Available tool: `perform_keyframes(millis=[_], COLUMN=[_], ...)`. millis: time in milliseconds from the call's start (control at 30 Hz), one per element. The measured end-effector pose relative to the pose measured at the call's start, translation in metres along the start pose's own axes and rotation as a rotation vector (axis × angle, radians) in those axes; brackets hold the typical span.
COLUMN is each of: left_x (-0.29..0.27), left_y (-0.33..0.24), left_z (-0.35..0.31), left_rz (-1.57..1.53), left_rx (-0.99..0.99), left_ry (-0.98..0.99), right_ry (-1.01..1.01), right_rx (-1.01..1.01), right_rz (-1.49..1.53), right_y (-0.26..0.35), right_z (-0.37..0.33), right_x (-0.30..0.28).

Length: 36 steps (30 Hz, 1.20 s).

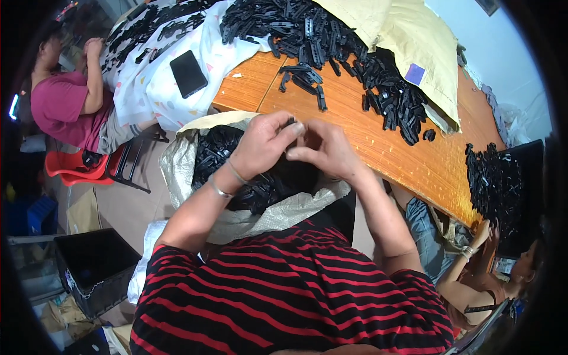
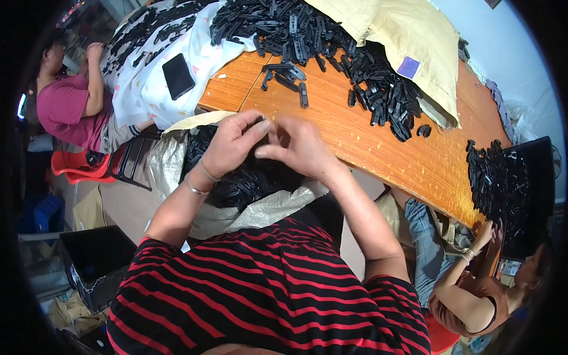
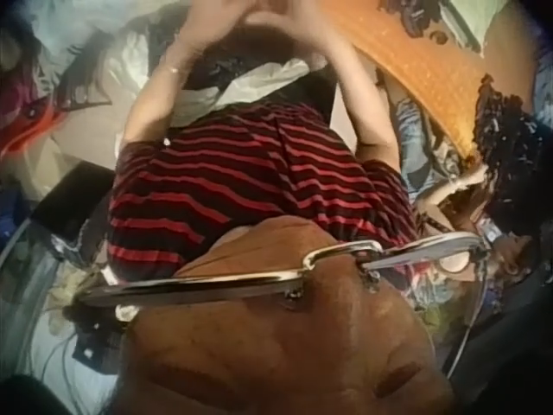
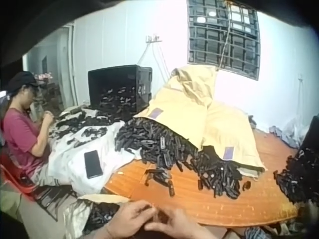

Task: Sorting and inspecting small black plastic parts on a workshop table.

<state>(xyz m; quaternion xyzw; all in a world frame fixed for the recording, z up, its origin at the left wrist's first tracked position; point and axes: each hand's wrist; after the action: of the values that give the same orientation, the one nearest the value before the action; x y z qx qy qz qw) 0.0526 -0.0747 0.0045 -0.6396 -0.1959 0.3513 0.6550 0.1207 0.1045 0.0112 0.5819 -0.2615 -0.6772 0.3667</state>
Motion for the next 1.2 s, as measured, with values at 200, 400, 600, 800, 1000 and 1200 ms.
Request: perform_keyframes(millis=[200,400,600,800,1000,1200], left_x=[-0.038,-0.042,-0.028,-0.028,-0.04,-0.036], left_y=[-0.011,0.01,0.043,0.044,0.035,0.025], left_z=[-0.006,0.088,0.126,0.114,0.088,0.066], left_rz=[0.25,0.533,0.903,0.944,0.834,-0.318], left_rx=[0.077,-0.069,-0.139,-0.085,-0.05,-0.147], left_ry=[0.217,-0.248,-0.281,-0.283,-0.224,-0.233], right_ry=[-0.287,-0.256,-0.231,-0.15,-0.089,0.091], right_rx=[0.242,0.36,0.25,0.16,0.128,0.249], right_rz=[-0.36,-1.0,-1.057,-0.915,-0.734,-0.864], right_y=[-0.034,-0.088,-0.115,-0.088,-0.067,-0.064], right_z=[-0.001,0.02,0.029,0.019,0.015,0.022], right_x=[-0.062,-0.074,-0.084,-0.074,-0.057,-0.057])
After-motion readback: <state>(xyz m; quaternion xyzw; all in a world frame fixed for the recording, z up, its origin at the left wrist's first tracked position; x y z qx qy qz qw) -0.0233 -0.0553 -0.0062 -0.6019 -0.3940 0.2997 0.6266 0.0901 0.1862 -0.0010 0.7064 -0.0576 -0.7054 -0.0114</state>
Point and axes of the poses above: each hand's wrist, its own z-axis towards the middle knuckle, its own x-axis out of the palm, y = z × x, and after that the axes turned 6 degrees about -z, right-handed
